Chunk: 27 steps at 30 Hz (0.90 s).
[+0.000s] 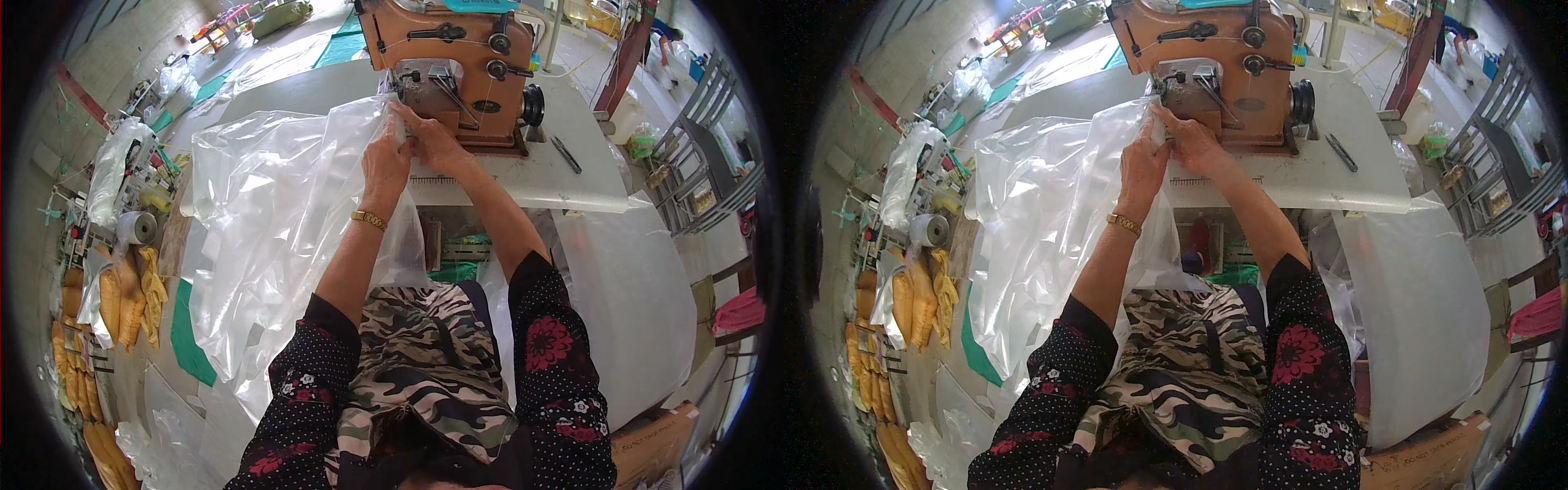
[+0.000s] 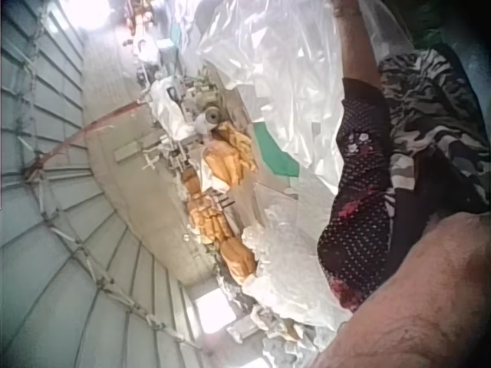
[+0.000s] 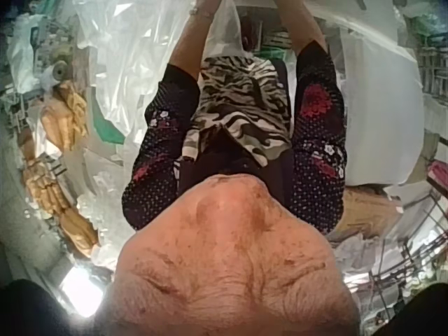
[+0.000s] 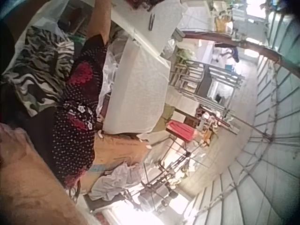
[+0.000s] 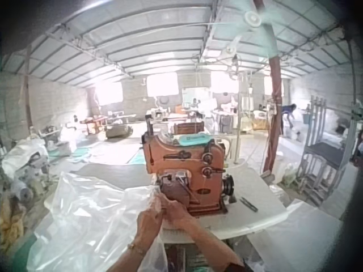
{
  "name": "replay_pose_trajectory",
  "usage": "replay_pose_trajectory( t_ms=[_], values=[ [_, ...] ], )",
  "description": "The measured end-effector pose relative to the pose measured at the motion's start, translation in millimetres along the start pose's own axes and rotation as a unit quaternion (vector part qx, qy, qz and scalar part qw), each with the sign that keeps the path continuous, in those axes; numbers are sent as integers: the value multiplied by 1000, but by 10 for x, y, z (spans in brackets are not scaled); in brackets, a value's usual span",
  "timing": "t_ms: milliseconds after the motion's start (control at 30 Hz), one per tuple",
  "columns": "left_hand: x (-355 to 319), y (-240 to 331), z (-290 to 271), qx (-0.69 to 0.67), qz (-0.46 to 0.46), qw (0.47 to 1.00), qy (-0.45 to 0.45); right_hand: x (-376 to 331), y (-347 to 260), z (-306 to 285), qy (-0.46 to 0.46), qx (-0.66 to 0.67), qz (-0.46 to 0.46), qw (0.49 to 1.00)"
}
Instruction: The person is sewing large white plastic bags using an industrial sewing machine.
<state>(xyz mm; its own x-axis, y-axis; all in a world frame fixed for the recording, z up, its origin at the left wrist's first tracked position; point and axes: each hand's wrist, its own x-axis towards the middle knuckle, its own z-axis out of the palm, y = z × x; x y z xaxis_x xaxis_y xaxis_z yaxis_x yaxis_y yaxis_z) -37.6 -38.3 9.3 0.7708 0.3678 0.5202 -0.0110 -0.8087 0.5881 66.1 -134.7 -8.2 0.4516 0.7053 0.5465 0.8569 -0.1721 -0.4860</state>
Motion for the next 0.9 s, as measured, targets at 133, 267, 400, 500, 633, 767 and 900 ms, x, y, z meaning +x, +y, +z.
replay_pose_trajectory(
  t_ms=[133, 267, 400, 500, 633, 767, 900],
  values=[
    [33, -118, -6, 55, -11, 998, -2, -111, -49, 193, 28, -1, 14, 1000],
    [146, -101, -77, 45, -9, 999, -8, -294, -204, 642, 168, 255, 118, 945],
    [224, -8, -133, 53, 4, 999, -9, -139, -305, 1153, 302, 483, 44, 820],
    [248, -186, -299, 142, 94, 985, 18, -209, -704, 1133, 134, 687, 139, 701],
    [282, -117, -191, 162, 124, 978, -35, -438, -126, 1234, 33, 202, 62, 977],
    [171, -274, -292, 158, 122, 979, -49, -334, -589, 279, 62, -75, 159, 982],
    [110, -270, -196, 134, 132, 981, -47, 218, -792, -328, 308, -127, -19, 943]
  ],
)
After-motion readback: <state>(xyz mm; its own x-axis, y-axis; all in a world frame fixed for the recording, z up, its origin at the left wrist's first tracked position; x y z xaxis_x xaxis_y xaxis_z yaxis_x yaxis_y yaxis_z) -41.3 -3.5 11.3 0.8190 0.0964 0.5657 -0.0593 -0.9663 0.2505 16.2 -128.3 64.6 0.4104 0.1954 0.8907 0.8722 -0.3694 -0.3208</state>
